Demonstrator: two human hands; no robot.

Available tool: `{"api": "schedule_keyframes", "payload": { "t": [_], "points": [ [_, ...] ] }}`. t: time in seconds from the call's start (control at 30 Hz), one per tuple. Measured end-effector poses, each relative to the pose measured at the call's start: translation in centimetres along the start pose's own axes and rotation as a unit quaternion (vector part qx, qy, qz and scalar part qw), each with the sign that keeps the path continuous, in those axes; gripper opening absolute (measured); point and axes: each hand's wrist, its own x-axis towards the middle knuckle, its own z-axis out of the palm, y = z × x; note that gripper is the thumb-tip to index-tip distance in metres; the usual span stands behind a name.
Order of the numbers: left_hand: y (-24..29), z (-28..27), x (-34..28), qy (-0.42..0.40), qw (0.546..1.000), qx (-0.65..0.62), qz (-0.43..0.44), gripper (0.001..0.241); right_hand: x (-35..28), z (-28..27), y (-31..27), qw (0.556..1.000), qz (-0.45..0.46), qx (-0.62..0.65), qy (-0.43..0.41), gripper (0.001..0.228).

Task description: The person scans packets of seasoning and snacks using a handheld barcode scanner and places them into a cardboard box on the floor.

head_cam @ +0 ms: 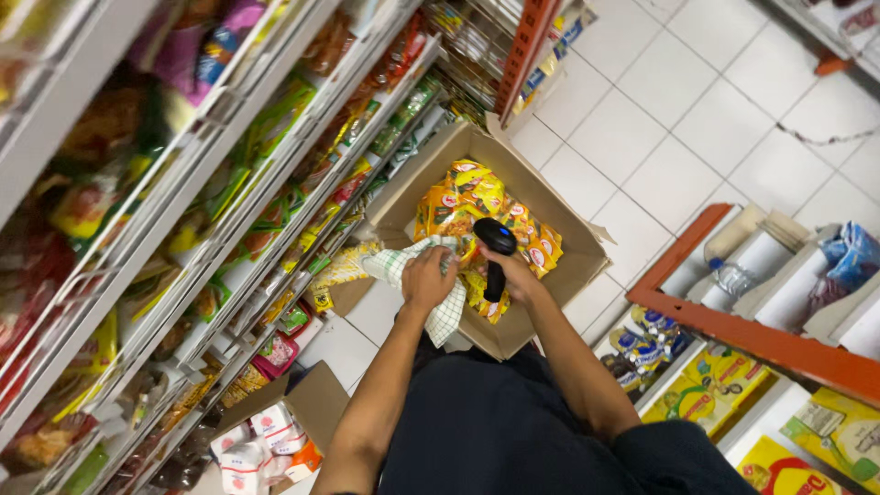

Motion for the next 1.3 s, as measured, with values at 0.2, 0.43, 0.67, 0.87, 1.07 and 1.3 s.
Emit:
{"api": "schedule_keyframes", "payload": {
  "t": [0.2, 0.43, 0.67, 0.87, 1.07, 1.3],
  "points": [
    [1.0, -0.2, -0.7, -0.074, 0.972, -0.222, 0.006, 0.078, -5.5, 2.1, -1.8, 0.994, -0.099, 0.033, -0.017, 0.036],
    [2.3, -2.3, -4.4, -0.074, 0.949, -0.308, -0.004, 0.097, -14.3, 6.6, -4.3, 0.977, -0.169, -0.097, -0.09, 0.038],
    [4.0, -6.4, -9.8, -0.118, 0.787, -0.536, -0.282, 0.04, -20.4, 13.6, -4.5, 0.967, -0.085, -0.205, -0.122, 0.031],
    [3.9, -8.5, -11.3, -0.083, 0.704, -0.658, -0.255, 0.024, -21.0, 16.4, -5.7, 0.978, -0.051, -0.175, -0.097, 0.029],
    [2.9, -10.6, -9.8, -0.04, 0.679, -0.679, -0.275, 0.041, -19.8, 16.4, -6.7, 0.946, -0.181, -0.268, 0.024, 0.029],
    [0.8, -9.6, -8.4, -0.02, 0.65, -0.711, -0.268, 0.045, -17.6, 14.3, -5.9, 0.934, -0.18, -0.297, 0.085, 0.035]
  ]
}}
